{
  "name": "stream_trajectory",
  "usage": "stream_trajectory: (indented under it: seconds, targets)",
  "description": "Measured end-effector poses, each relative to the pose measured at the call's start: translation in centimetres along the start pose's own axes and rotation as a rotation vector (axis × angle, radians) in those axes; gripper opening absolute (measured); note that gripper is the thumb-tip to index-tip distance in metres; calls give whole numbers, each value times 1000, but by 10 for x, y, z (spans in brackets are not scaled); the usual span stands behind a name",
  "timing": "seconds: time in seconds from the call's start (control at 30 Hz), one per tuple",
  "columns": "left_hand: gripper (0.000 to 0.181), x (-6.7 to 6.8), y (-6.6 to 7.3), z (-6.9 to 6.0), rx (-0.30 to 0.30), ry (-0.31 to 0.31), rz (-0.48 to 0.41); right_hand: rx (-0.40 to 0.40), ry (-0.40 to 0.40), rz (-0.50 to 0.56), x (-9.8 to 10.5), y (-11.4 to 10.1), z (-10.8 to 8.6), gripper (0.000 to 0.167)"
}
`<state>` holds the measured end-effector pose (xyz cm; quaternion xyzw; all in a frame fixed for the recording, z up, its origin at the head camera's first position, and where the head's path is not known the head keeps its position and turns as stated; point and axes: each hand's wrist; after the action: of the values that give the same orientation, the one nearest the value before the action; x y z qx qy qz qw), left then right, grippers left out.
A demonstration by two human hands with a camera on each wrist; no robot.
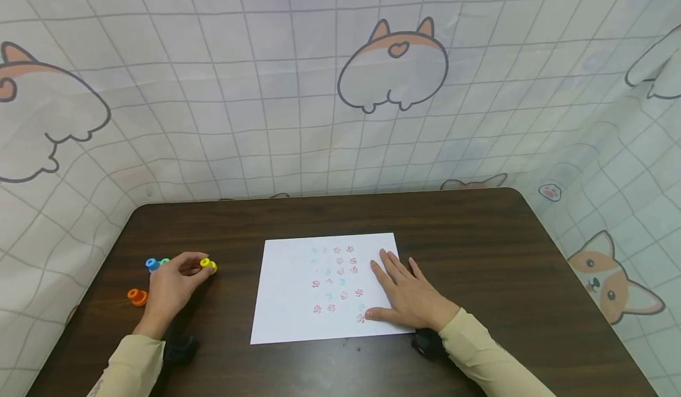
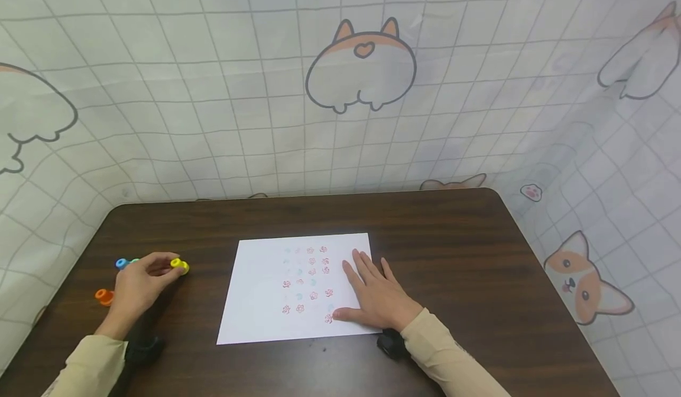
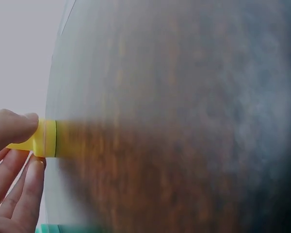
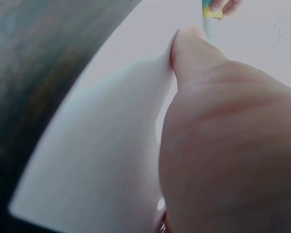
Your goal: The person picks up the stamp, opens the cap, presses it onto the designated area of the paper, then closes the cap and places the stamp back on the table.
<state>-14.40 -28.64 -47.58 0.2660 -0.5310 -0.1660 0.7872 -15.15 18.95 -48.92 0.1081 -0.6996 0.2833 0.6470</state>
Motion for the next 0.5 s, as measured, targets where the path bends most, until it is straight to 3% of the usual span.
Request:
stream_trajectory:
  seconds: [0.5]
  targets:
    - [33, 4, 6, 4, 35, -72, 16, -9, -3, 10, -1, 0, 1, 102]
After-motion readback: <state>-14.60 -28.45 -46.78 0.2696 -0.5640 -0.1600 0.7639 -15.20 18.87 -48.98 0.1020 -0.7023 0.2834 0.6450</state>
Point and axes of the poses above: each hand's wrist, its own z-axis towards the middle knuckle, its own x-axis out of the back of the hand, y = z × x, and after that the axes turned 7 degrees about y, right-handed
